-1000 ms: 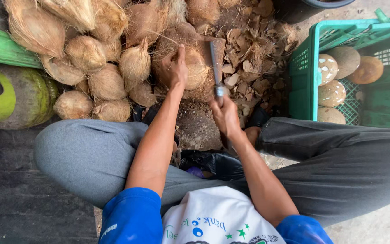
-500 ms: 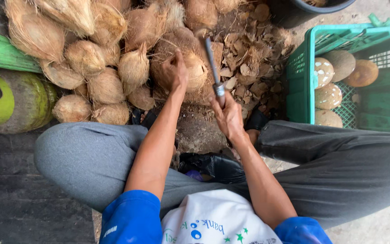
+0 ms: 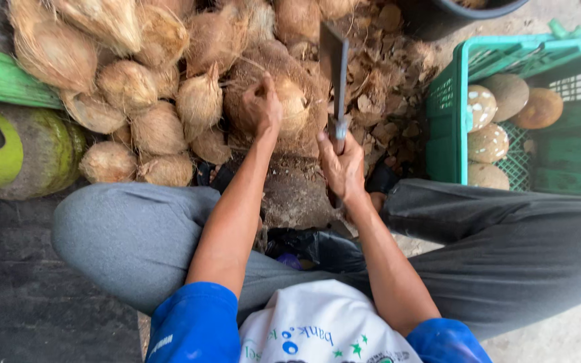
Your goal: The person sits on the ground and uses a machete to trim the fibrous husk off coconuts one at a time, striking the husk against the blade while rotating each coconut, then sets the trimmed coconut aside and reaches for the next one from a pile.
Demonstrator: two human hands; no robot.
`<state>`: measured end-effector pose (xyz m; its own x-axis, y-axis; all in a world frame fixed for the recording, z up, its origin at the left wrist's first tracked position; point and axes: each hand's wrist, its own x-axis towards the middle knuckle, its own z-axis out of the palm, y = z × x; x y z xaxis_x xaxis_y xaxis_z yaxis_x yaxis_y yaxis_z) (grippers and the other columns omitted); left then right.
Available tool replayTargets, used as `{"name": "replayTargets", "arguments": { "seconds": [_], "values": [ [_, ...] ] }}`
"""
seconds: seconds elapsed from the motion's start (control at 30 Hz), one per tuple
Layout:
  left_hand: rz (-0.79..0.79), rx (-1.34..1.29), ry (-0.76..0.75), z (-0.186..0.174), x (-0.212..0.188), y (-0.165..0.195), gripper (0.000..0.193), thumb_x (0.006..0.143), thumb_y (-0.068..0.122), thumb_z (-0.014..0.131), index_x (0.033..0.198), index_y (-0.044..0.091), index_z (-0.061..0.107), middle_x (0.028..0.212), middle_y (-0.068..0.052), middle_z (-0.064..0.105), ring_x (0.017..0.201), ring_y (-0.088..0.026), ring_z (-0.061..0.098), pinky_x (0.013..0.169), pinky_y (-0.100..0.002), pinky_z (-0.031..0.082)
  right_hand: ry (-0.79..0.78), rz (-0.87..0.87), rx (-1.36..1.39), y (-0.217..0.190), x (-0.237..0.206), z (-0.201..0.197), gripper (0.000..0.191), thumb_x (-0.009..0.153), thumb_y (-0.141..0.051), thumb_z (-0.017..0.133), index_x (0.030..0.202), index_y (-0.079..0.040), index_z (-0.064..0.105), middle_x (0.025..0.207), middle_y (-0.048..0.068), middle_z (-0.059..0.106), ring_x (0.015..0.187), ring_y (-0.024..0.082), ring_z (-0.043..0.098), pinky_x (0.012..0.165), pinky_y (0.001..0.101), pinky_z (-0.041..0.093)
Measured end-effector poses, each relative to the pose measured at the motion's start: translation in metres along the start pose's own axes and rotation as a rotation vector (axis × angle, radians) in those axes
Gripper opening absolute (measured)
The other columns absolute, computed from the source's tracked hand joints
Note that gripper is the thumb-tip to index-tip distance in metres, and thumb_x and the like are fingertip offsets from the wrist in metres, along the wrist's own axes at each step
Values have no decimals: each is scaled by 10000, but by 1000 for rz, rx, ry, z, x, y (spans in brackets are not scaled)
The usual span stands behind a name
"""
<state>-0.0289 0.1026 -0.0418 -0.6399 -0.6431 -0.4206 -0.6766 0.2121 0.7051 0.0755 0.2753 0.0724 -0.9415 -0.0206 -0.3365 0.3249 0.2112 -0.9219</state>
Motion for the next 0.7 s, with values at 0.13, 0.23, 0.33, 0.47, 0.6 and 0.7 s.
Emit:
{"name": "replayTargets", "arguments": {
  "seconds": [0.13,0.23,0.33,0.47,0.6,0.7],
  "values": [
    [22,-52,-9,3,1,-6,506,920,648,510,872,202,746,764,2,720,592,-173,550,568,-384,432,-98,81,-158,1,1,-4,368,1030,-389,654,820,-101,560,622,-23,517,506,57,456,444,291,393],
    [83,-177,9,4,5,-4,556,924,663,522,884,166,766,836,-16,758,679,-177,629,680,-394,488,-35,50,-141,3,2,-3,416,998,-412,677,787,-86,527,601,-7,522,496,81,480,436,317,410],
    [-72,-48,-21,1,4,0,591,899,699,490,1071,182,717,937,-43,743,755,-195,671,732,-414,533,54,-65,-88,6,4,1,413,990,-440,666,812,-87,548,591,-1,529,503,104,493,453,329,411],
    [-59,40,22,-5,-2,4,682,869,745,486,1142,166,721,1136,-46,733,898,-201,693,804,-423,534,-55,-63,-285,9,6,4,257,987,-386,641,913,-141,614,653,-35,610,567,74,569,492,298,473],
    [-3,121,40,-9,-9,7,710,915,741,461,1239,152,688,1145,-105,736,976,-246,681,866,-473,488,0,94,-320,10,3,3,384,1013,-380,668,786,-87,569,602,6,543,514,113,498,470,341,450],
    [-103,97,-56,-10,-11,9,712,927,727,443,1200,124,708,1088,-110,774,930,-255,707,828,-454,525,46,12,-161,11,2,2,364,991,-365,650,793,-79,540,619,3,540,505,134,494,463,370,463]
  ]
}}
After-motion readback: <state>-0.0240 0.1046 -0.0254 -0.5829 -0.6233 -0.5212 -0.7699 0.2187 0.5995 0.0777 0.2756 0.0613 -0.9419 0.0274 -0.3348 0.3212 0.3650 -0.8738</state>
